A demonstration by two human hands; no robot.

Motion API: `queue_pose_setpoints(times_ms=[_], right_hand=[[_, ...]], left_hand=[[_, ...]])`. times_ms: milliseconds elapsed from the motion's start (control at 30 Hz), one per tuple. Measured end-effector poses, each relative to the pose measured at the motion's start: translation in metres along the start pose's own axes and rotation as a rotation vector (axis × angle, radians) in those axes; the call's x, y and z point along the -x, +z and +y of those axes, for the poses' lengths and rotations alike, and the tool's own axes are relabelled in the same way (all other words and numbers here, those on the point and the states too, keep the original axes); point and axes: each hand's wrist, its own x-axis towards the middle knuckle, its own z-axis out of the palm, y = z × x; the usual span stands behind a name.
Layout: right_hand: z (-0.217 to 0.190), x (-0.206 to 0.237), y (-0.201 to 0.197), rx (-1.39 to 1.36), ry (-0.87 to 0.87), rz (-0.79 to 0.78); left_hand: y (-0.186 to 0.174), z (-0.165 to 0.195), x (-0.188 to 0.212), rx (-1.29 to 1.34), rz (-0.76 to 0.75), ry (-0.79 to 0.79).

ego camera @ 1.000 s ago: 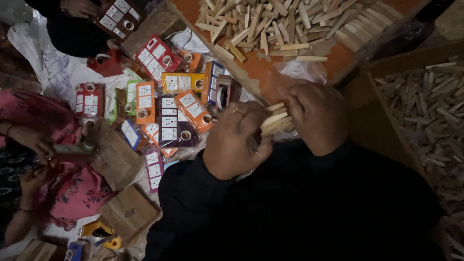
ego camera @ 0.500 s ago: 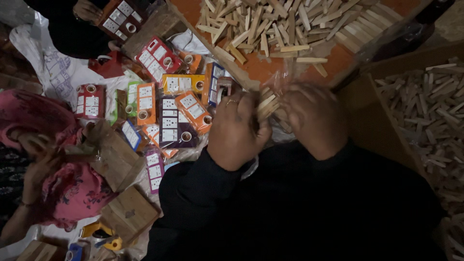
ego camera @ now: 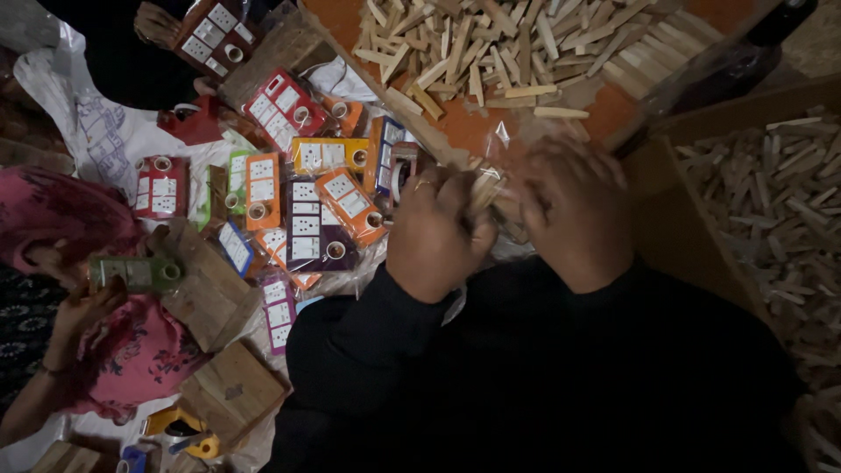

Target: The person sits on the floor and assembles wooden clothespins, picking loose wooden halves, joining pairs together, and placing the finished clothespins into a clear plastic bag. Other people nearby assemble clothespins at the same time.

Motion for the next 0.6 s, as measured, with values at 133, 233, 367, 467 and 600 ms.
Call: queue_pose_setpoints(times_ms=[133,233,367,467,600], right_hand=[[-0.002,0.003,0.004,0.032,0.035,0.03],[-0.002,0.003,0.007,-0.011,0.068,-0.025],[-0.003,0.006,0.01,-0.056,0.081,0.02],[-0.002,0.006,0.01,-0.058,0.076,0.015],[0.001,0.004,0.01,-0.059,0.05,0.001]], left_hand=[[0.001,0.004,0.004,-0.007,0.008,-0.015],[0.001,0.007,0.003,0.006,0.02,0.009],[0.001,0.011,-0.003,-0.016,-0.015,-0.006],[-0.001,0.011,-0.005,0.008,-0.025,0.019],[0.003,0.005,-0.009,0.01,-0.013,0.075]])
